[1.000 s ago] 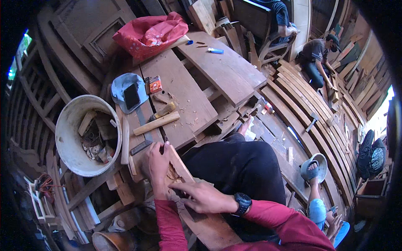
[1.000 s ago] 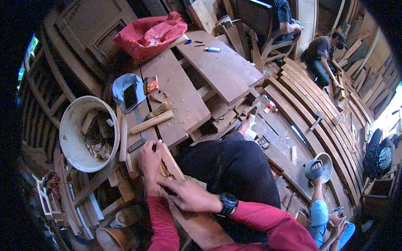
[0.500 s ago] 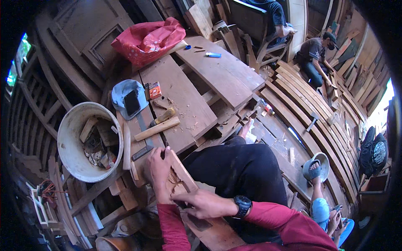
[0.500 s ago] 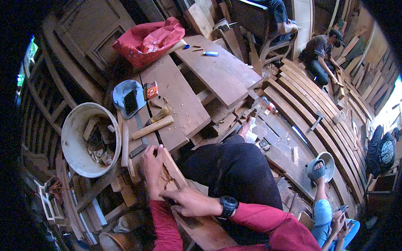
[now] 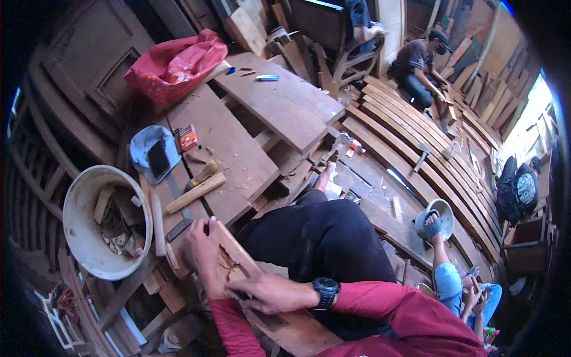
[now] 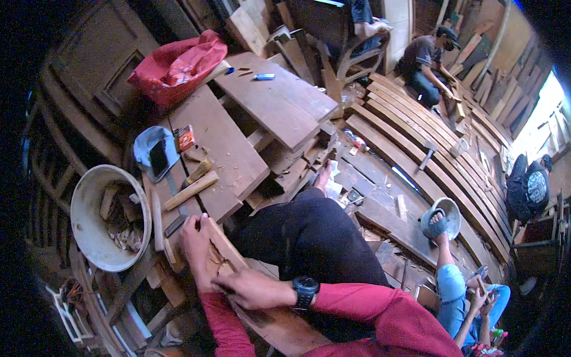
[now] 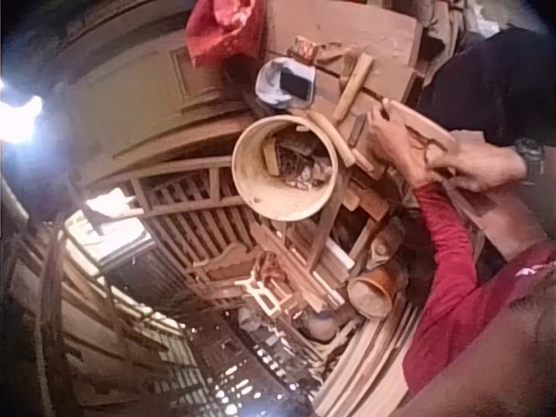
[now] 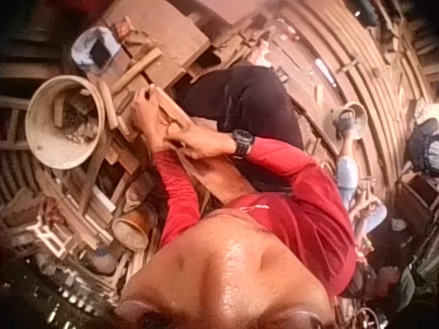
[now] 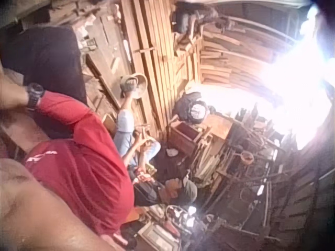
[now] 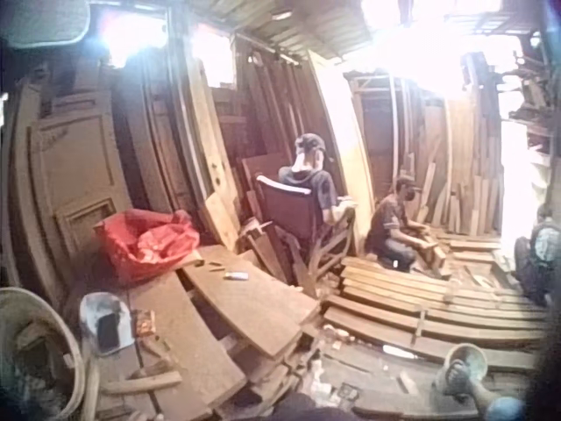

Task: The person carves a wooden board using a hand chisel before setting it down and picking up a phone.

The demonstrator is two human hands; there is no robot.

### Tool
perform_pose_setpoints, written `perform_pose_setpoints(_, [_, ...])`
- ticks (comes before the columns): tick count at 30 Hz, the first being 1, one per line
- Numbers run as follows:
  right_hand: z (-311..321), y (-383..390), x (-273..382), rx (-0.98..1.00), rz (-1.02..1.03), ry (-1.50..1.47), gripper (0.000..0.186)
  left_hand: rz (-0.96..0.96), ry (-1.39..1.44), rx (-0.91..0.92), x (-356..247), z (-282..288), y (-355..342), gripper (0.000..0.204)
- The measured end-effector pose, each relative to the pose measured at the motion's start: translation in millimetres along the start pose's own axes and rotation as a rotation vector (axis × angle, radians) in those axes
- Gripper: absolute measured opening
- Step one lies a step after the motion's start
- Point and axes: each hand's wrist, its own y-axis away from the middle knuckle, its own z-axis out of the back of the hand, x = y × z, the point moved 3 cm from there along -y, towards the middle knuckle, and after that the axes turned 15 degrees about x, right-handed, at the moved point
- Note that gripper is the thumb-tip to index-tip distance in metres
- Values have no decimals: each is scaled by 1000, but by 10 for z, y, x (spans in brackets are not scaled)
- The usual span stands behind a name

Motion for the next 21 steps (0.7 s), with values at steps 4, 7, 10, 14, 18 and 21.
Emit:
perform_pose_setpoints(4, [-82,-8,-91,5,195,102,56,12,-30,2,-44,-21,-3,31])
perform_pose_setpoints(7, [54,33,-36,-161,48,16,51,-65,25,0,24,-74,-49,33])
perform_pose_setpoints(10, [-96,-16,-149,-33,72,57,48,-62,55,1,42,-75,-29,33])
perform_pose_setpoints(14, [-3,4,14,-6,130,1,51,-17,20,15,18,-41,20,32])
perform_pose_setpoints(18, [-48,13,-58,-77,139,39,54,-18,43,12,12,-57,-2,32])
perform_pose_setpoints(21, [-17,16,-25,-19,135,63,55,-23,28,12,16,-57,-23,33])
